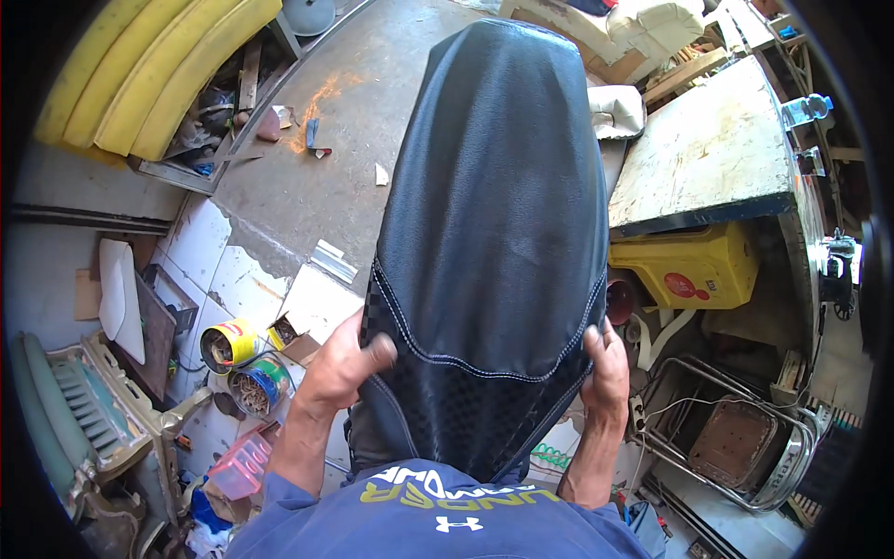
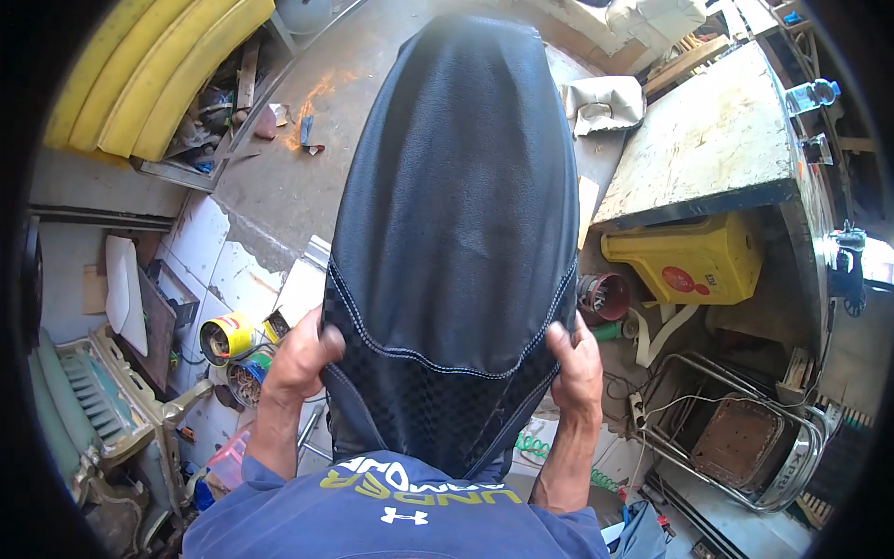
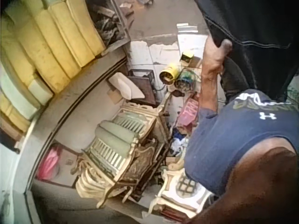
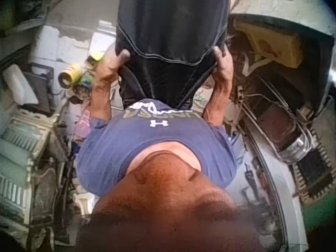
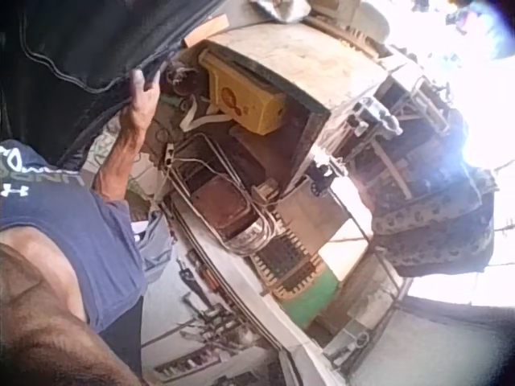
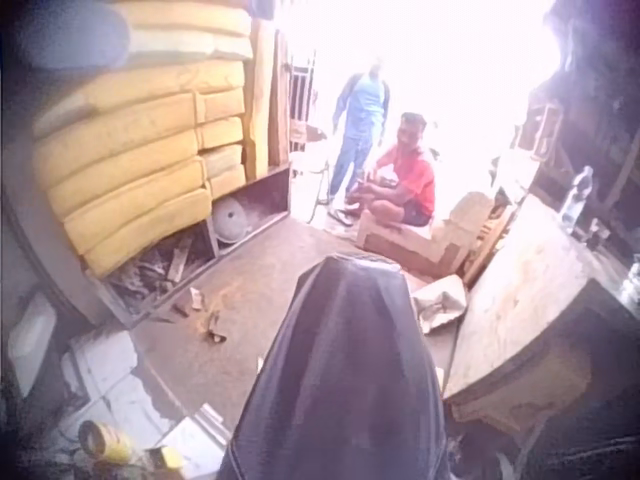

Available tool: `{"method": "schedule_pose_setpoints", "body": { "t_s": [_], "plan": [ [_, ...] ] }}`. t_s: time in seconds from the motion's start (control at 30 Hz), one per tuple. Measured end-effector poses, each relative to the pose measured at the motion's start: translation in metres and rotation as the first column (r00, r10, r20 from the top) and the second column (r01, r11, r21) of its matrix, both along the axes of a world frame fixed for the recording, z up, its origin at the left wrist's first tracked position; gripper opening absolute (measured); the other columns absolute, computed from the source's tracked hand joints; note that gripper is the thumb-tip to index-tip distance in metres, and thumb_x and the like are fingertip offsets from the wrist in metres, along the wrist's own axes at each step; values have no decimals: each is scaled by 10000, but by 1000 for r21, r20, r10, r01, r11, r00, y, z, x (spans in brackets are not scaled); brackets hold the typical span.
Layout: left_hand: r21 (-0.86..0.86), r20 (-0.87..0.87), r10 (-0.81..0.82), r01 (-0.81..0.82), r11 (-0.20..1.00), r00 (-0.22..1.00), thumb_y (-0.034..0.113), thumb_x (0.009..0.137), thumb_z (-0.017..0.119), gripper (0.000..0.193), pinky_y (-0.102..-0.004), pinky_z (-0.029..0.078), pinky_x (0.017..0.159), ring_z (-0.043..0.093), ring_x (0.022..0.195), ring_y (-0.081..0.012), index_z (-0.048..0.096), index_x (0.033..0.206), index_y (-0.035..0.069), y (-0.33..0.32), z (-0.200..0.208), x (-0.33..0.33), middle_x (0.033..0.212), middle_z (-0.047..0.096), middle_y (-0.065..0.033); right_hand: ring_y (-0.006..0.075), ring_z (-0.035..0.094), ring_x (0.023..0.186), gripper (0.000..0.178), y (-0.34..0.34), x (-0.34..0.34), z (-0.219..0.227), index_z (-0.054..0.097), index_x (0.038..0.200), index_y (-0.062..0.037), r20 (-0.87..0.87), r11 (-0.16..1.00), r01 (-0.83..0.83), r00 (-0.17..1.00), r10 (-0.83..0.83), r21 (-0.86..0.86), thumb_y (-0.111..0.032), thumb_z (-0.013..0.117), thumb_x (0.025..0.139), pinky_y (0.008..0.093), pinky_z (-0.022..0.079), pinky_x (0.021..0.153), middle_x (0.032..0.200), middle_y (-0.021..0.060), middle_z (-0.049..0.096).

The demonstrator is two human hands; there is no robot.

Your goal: The person reupholsters a motorcycle seat by removing old staples with pliers and a screwdriver, stretching new black vinyl cover over the foam, and securing it to the plastic base using a pneumatic stapler.

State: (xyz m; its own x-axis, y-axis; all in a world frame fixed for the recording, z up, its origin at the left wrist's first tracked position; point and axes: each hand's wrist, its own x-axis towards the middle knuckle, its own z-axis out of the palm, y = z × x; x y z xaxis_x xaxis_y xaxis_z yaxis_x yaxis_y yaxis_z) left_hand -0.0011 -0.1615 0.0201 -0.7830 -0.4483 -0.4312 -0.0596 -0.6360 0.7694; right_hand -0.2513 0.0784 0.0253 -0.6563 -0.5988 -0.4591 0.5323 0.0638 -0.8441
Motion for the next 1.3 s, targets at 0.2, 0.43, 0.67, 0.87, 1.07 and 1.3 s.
{"method": "schedule_pose_setpoints", "body": {
  "t_s": [0.2, 0.43, 0.67, 0.87, 1.07, 1.3],
  "plan": [
    [-31, 179, -36, 42, 999, 983, 311, 970, 752, 351, -290, 520, 774, 639, 845, -100, 723, 1059, -28, -2, 0, 10, 904, 733, -24, 215, 721, 1015, 429, 15, 9, 3, 566, 1350, 38, 41, 995, 23, 999, -27, 92, -182, 681, 1001, 367, 577, 946, 1211, 126, 714],
    [-174, 193, 363, -332, 927, 912, 197, 1038, 647, 237, -286, 434, 668, 524, 721, -87, 656, 914, -4, 30, -22, -2, 786, 615, 25, 162, 705, 960, 266, -6, 33, -20, 612, 1276, 4, -43, 967, 251, 967, -250, 38, -172, 561, 1083, 309, 584, 854, 1119, 93, 727],
    [-715, 330, 473, -110, 690, 817, 192, 1046, 605, 276, -342, 423, 595, 543, 628, -138, 636, 867, -15, 40, -31, 0, 685, 618, -47, 68, 576, 869, 350, 5, 29, -49, 662, 1122, 8, -396, 917, 272, 907, -143, 291, -328, 568, 1091, 234, 477, 811, 1000, 4, 690],
    [-585, 249, 536, -316, 747, 807, 212, 1060, 595, 304, -294, 374, 601, 449, 640, -83, 605, 823, 22, 34, -43, -10, 674, 527, 31, 85, 588, 886, 420, -11, 17, -49, 673, 1146, 25, -361, 922, 243, 924, -125, 303, -376, 566, 1084, 247, 482, 832, 987, 14, 704],
    [-244, 253, 547, -495, 834, 798, 354, 1065, 613, 373, -264, 346, 633, 409, 697, -41, 577, 793, 101, 20, -74, -23, 750, 503, 82, 101, 615, 905, 528, -17, -1, -57, 703, 1152, 45, -225, 915, 262, 954, -198, 306, -443, 512, 1092, 272, 511, 845, 1021, 47, 731],
    [-221, 338, 486, -434, 873, 806, 393, 1054, 628, 400, -238, 407, 679, 489, 722, -38, 604, 783, 100, 11, -75, -22, 777, 593, 53, 39, 562, 765, 442, -18, -14, -84, 720, 1021, 16, -221, 915, 257, 956, -194, 311, -377, 533, 1101, 221, 479, 699, 887, -9, 709]
  ]
}}
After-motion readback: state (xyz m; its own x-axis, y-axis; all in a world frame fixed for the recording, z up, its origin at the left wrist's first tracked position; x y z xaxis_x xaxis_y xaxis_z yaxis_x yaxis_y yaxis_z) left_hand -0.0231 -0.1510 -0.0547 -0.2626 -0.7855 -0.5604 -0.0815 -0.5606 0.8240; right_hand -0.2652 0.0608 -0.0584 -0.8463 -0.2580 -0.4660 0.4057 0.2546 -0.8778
